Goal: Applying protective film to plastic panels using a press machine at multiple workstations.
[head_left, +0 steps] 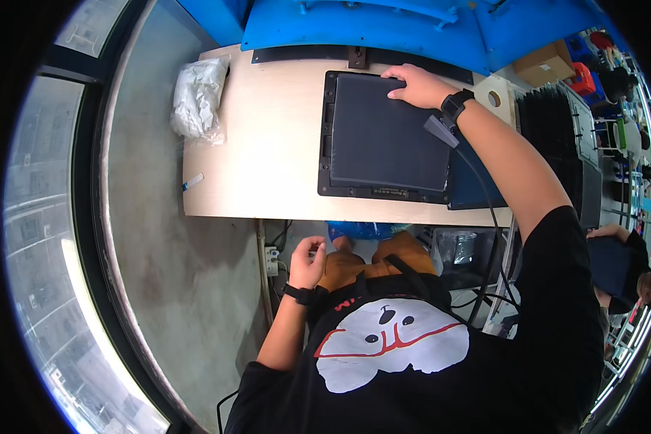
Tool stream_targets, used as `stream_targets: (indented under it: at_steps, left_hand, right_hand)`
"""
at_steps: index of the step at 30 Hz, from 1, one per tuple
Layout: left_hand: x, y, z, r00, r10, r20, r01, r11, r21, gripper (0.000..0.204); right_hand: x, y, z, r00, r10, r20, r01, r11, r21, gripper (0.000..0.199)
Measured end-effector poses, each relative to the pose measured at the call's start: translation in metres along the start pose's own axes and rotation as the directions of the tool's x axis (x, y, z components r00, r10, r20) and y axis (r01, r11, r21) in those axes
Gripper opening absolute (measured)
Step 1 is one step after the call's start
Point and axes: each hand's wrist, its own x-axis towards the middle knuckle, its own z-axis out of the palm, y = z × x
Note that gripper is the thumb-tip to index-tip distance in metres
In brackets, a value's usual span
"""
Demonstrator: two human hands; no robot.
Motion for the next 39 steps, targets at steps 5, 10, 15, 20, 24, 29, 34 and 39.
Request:
stream_targets:
  at_steps: [5, 10, 15, 20, 24, 29, 34, 39]
  left_hand:
    - [0.001, 0.003, 0.019, 1.0, -0.026, -0.009, 0.026, 1.0, 0.007, 0.016]
    - [0.004, 0.005, 0.013, 0.999, -0.047, 0.008, 0.047, 0.998, 0.047, 0.017]
    - [0.014, 0.013, 0.015, 0.999, -0.032, 0.029, 0.03, 0.997, 0.073, 0.017]
    - [0.034, 0.04, 0.011, 0.992, 0.083, 0.093, -0.089, 0.994, 0.062, 0.015]
    - [0.067, 0.121, 0.006, 0.904, 0.346, 0.252, -0.368, 0.929, 0.043, 0.012]
    - [0.154, 0.211, 0.008, 0.615, 0.592, 0.521, -0.78, 0.552, 0.293, 0.046]
    - [0.227, 0.211, 0.03, 0.457, 0.428, 0.78, -0.877, 0.072, 0.475, 0.114]
    - [0.249, 0.2, 0.045, 0.406, 0.196, 0.892, -0.898, -0.097, 0.43, 0.121]
  right_hand:
    - [-0.005, 0.009, 0.017, 0.989, -0.039, -0.141, 0.018, 0.989, -0.147, 0.053]
    - [0.0, 0.006, 0.053, 0.97, -0.061, -0.237, 0.014, 0.981, -0.195, 0.053]
    - [-0.009, 0.001, 0.07, 0.944, -0.089, -0.318, 0.013, 0.972, -0.233, 0.056]
    - [-0.012, 0.0, 0.077, 0.886, -0.136, -0.444, -0.022, 0.943, -0.332, 0.06]
    - [-0.025, 0.001, 0.071, 0.882, -0.121, -0.456, -0.026, 0.953, -0.302, 0.067]
    - [-0.099, 0.003, 0.074, 0.789, -0.091, -0.607, 0.051, 0.995, -0.083, 0.067]
    - [-0.119, 0.015, 0.095, 0.858, -0.097, -0.504, -0.026, 0.973, -0.231, 0.084]
    - [-0.101, 0.027, 0.098, 0.886, -0.191, -0.423, 0.052, 0.947, -0.318, 0.095]
